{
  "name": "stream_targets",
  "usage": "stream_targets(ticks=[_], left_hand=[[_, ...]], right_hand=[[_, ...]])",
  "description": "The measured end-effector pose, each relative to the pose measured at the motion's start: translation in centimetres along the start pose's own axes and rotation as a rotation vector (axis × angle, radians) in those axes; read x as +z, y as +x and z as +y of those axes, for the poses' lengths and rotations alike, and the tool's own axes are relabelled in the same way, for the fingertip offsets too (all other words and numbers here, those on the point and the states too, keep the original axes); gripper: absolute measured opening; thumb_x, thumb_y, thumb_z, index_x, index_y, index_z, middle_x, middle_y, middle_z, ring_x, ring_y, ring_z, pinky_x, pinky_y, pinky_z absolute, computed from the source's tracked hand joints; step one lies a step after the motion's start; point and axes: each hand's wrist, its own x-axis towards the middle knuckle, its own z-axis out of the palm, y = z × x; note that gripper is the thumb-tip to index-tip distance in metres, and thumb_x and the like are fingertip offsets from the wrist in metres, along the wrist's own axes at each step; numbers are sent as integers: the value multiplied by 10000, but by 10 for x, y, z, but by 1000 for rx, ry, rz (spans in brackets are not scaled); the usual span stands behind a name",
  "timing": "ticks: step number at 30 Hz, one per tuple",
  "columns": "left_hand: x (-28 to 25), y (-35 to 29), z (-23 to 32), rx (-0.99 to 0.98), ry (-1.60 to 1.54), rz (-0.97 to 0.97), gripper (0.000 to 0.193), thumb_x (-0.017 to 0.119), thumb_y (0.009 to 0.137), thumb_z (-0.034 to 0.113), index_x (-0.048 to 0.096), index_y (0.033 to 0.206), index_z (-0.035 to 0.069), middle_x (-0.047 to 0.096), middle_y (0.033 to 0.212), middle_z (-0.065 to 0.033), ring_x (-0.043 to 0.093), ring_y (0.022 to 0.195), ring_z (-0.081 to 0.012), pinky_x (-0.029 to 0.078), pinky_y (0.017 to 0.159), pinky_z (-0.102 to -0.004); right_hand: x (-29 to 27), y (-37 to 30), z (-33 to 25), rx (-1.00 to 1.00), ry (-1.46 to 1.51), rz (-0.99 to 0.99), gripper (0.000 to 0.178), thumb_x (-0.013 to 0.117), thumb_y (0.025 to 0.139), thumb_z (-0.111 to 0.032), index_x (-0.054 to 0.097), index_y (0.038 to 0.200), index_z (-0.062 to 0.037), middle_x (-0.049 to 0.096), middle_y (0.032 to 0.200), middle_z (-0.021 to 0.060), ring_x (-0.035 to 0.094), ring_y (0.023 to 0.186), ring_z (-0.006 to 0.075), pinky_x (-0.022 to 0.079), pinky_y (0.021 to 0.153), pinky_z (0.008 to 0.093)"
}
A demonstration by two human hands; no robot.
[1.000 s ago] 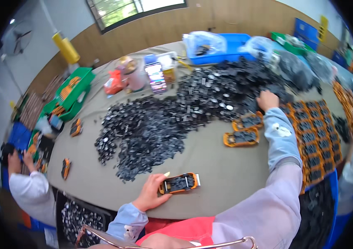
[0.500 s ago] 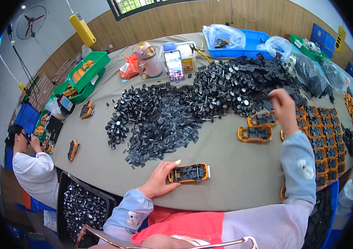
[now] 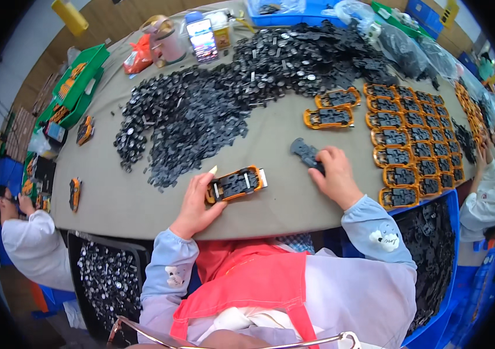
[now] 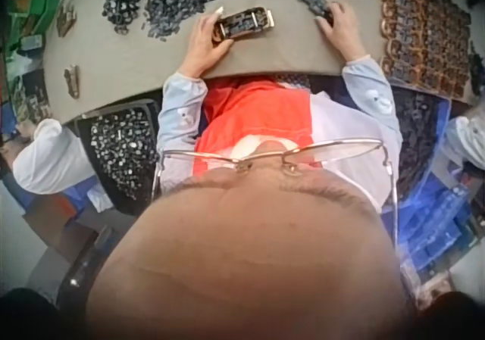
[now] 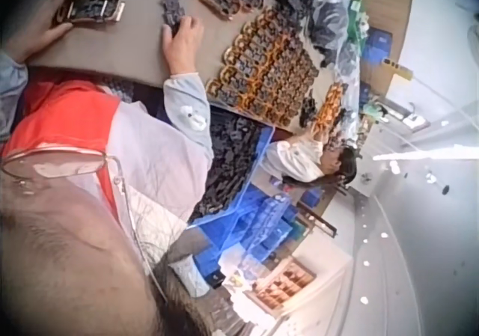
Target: The person assembles toy cars by inserting wheel axles into car bodies, pressing bottom chassis plates into place by hand, and setting the assembled cars aside.
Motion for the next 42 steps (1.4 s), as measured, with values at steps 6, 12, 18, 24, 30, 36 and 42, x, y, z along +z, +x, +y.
stream_targets(ticks=[6,12,18,24,30,36,42], left_hand=[[1,0,5,-49,-59,5,803,784,745,104,407,1451,34,565,1262,-185,559,1148,-367,455,999,-431],[0,-3,0,-103,-75,5,879,817,720,90,374,1477,43,586,1262,-165,558,1157,-359,447,1011,-435],[2,-3,-2,-98,-92,7,963,840,700,89,320,1509,37,587,1266,-162,554,1157,-357,442,1009,-442],[3,-4,-5,-108,-96,0,1000,852,689,97,298,1519,32,577,1269,-165,549,1163,-362,441,1009,-445],[-5,0,9,-76,-41,58,902,868,676,124,406,1448,53,538,1314,-179,532,1183,-383,433,1020,-461],[-6,12,23,82,142,70,466,837,709,121,661,1140,87,570,1289,-160,546,1192,-367,439,998,-469],[0,17,26,125,97,-6,325,806,735,95,690,1039,80,641,1195,-141,604,1129,-340,460,952,-473]], right_hand=[[-13,14,-11,-20,296,52,345,788,730,-77,629,1035,-53,640,1111,143,599,1058,366,491,909,445],[-4,74,-91,-500,223,-249,343,789,731,-127,650,1040,-75,630,1130,105,581,1092,328,458,934,447],[27,87,-110,-633,164,-376,344,784,742,-183,656,1046,-84,615,1119,94,579,1074,315,442,923,438],[35,86,-117,-569,179,-508,377,789,726,-182,640,1059,-83,595,1152,109,574,1083,337,452,928,450],[25,86,-112,-610,72,-394,554,819,721,-231,604,1211,-91,602,1206,115,582,1120,325,470,941,425],[27,65,-83,-147,292,-526,713,852,710,-227,517,1320,-75,605,1215,134,578,1143,361,485,958,429],[35,61,-71,-97,420,-534,683,831,762,-218,506,1341,-61,609,1222,157,608,1120,315,499,945,405]])
